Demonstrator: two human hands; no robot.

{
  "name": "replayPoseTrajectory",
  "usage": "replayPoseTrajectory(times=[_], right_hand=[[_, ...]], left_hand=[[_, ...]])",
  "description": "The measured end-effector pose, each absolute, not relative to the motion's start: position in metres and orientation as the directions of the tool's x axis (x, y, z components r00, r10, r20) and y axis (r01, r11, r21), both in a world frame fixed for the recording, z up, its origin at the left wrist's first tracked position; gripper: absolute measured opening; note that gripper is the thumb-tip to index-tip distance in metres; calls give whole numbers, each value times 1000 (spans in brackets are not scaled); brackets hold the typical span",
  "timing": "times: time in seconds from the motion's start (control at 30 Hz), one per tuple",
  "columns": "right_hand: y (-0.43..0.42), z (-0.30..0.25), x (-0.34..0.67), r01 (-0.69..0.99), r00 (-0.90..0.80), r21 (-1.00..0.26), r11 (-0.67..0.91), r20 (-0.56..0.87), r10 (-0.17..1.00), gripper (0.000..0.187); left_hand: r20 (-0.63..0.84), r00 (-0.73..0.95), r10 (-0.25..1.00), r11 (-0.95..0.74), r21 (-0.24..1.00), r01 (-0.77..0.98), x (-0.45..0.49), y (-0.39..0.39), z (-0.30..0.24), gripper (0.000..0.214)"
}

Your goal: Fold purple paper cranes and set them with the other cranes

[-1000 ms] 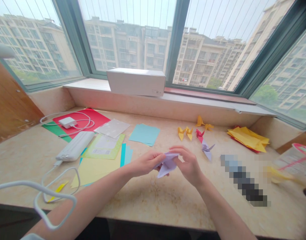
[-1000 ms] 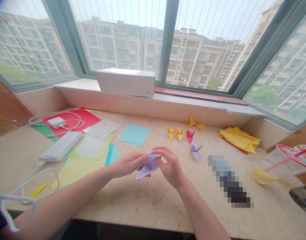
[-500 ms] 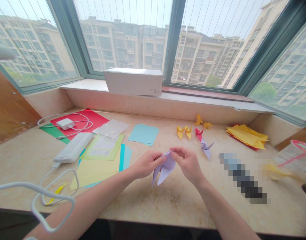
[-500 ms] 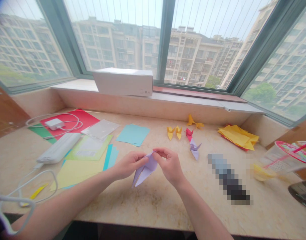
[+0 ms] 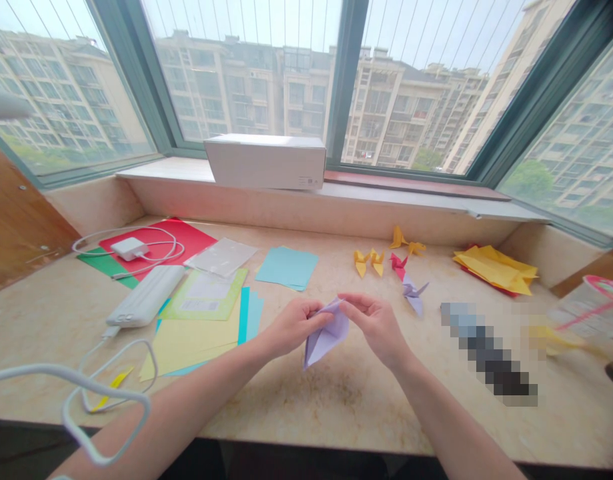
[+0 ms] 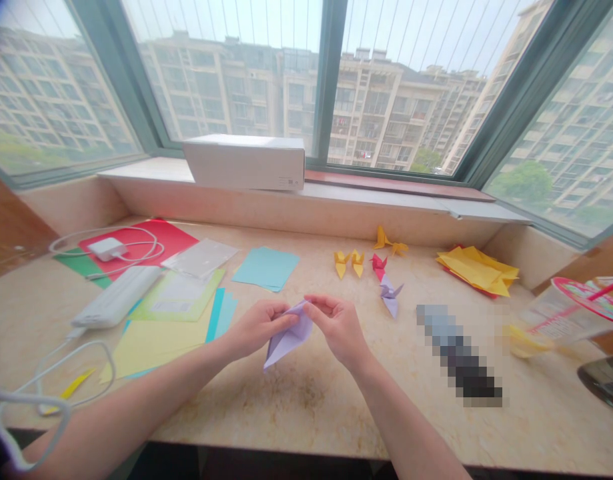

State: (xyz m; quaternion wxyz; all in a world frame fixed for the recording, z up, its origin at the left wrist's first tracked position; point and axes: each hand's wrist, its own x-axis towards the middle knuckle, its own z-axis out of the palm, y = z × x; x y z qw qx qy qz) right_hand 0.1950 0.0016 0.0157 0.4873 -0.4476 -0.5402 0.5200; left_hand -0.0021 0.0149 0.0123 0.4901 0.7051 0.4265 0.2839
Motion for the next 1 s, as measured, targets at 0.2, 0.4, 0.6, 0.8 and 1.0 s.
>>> replayPoseTrajectory(times=[0.2,0.4,0.6,0.8,1.0], right_hand=[[3,14,196,-24,-97,-998,57,59,994,29],[4,13,196,-64,-130,-997,39,47,990,27],[4,14,193,-81,-149,-996,22,34,988,31],[3,13,193,-42,-143,-999,-1,5,990,33],[2,16,189,-49,-125,-999,23,29,992,29]], left_hand=[[11,469,883,-195,917,347,0,11,11,30],[59,421,905,-234,896,377,4,5,14,23],[58,383,922,-210,905,371,4,5,18,21],[69,332,941,-199,905,375,6,5,15,19],[66,284,957,-176,906,384,12,-2,15,16]])
